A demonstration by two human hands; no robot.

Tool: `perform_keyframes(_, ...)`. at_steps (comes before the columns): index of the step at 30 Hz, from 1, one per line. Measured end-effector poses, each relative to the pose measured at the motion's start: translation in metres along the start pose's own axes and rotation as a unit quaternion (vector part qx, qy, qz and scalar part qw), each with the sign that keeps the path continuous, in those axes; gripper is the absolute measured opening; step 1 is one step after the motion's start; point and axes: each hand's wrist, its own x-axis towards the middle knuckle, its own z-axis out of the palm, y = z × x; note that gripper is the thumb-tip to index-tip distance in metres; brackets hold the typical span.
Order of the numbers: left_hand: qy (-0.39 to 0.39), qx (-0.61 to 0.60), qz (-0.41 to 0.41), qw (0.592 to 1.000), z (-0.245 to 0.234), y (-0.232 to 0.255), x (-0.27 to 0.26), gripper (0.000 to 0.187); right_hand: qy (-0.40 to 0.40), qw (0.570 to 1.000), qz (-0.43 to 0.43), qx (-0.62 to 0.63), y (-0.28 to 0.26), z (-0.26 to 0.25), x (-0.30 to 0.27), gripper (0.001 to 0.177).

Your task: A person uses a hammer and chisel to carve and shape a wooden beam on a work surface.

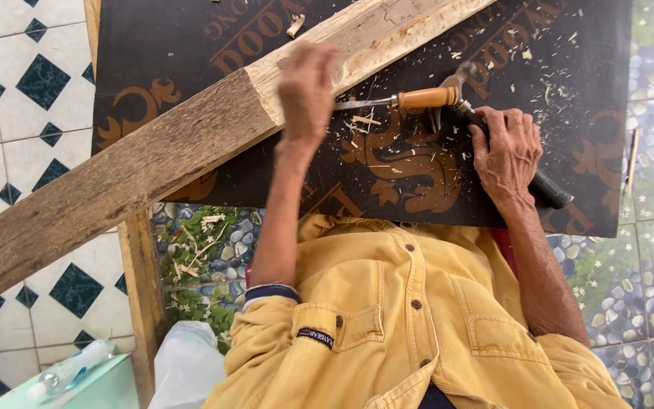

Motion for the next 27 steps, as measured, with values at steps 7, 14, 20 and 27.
perform_keyframes(7,-0.022,0.268,0.031,0.963,-0.081,-0.013,-0.028,0.008,0.010,0.999,-0.011,-0.037,0.004,0.009,-0.005,0.021)
perform_keyframes(14,-0.032,0.310,-0.040,0.949,-0.083,-0.059,-0.038,0.020,0.018,1.000,-0.013,-0.017,0.001,0.004,-0.001,0.020)
perform_keyframes(20,-0.161,0.336,-0.015,0.928,-0.119,-0.045,-0.026,0.103,0.026,0.999,-0.020,-0.024,0.002,0.005,-0.002,0.020)
perform_keyframes(27,-0.269,0.306,-0.009,0.913,-0.142,-0.022,-0.022,0.119,0.024,0.999,-0.023,-0.026,0.004,0.006,-0.003,0.019)
